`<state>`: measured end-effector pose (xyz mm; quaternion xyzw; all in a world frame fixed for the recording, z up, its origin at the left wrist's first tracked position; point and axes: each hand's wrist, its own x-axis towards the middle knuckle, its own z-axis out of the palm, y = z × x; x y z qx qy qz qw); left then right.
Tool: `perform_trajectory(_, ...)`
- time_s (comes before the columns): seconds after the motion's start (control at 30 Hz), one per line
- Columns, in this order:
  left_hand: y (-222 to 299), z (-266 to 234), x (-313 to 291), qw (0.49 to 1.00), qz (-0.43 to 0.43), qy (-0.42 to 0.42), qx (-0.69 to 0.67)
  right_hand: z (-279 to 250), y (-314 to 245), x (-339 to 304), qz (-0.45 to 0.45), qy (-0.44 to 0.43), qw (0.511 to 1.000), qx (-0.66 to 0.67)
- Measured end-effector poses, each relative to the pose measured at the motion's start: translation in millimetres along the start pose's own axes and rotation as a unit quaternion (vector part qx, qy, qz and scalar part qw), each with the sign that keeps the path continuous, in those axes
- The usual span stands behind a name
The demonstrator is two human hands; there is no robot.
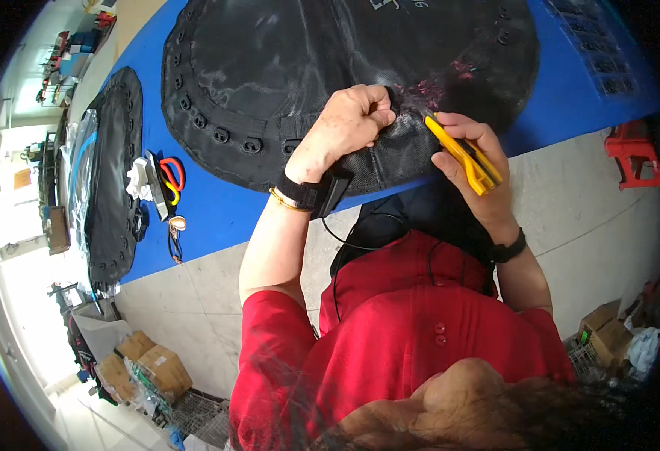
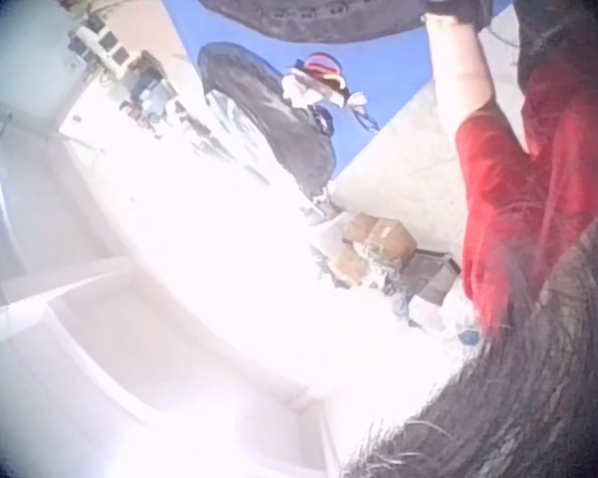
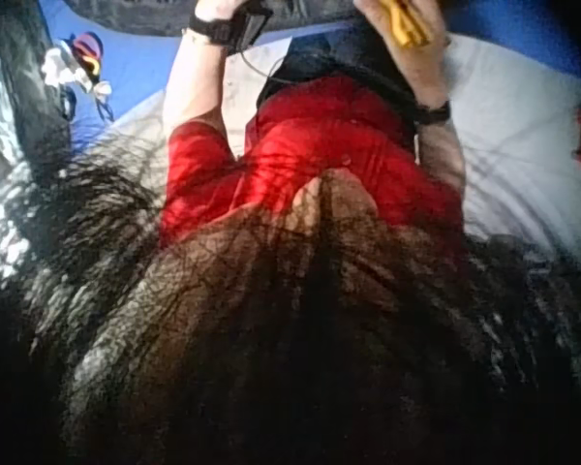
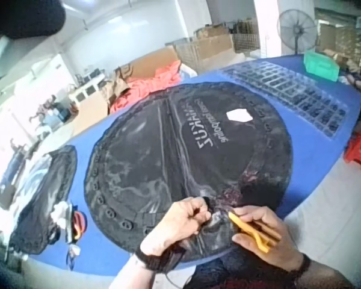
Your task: Assembling or repairing a black mesh product using a utility knife and a manual stapler.
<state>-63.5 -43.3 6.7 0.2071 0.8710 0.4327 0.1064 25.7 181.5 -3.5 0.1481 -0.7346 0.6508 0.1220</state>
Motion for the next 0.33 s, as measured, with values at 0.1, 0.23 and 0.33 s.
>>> perform_trajectory(0.1,15.7,-6.5,1.3,0.984,-0.129,-0.070,-0.098,3.9,4.0,-2.4,-0.029,0.003,0.999,-0.037)
perform_trajectory(0.23,11.1,-8.7,3.1,0.982,-0.122,-0.093,-0.110,9.6,3.6,-2.4,-0.080,-0.003,0.992,-0.094)
perform_trajectory(0.33,9.9,-11.8,5.0,0.981,-0.119,-0.113,-0.105,11.0,5.0,-2.0,-0.091,-0.010,0.989,-0.119)
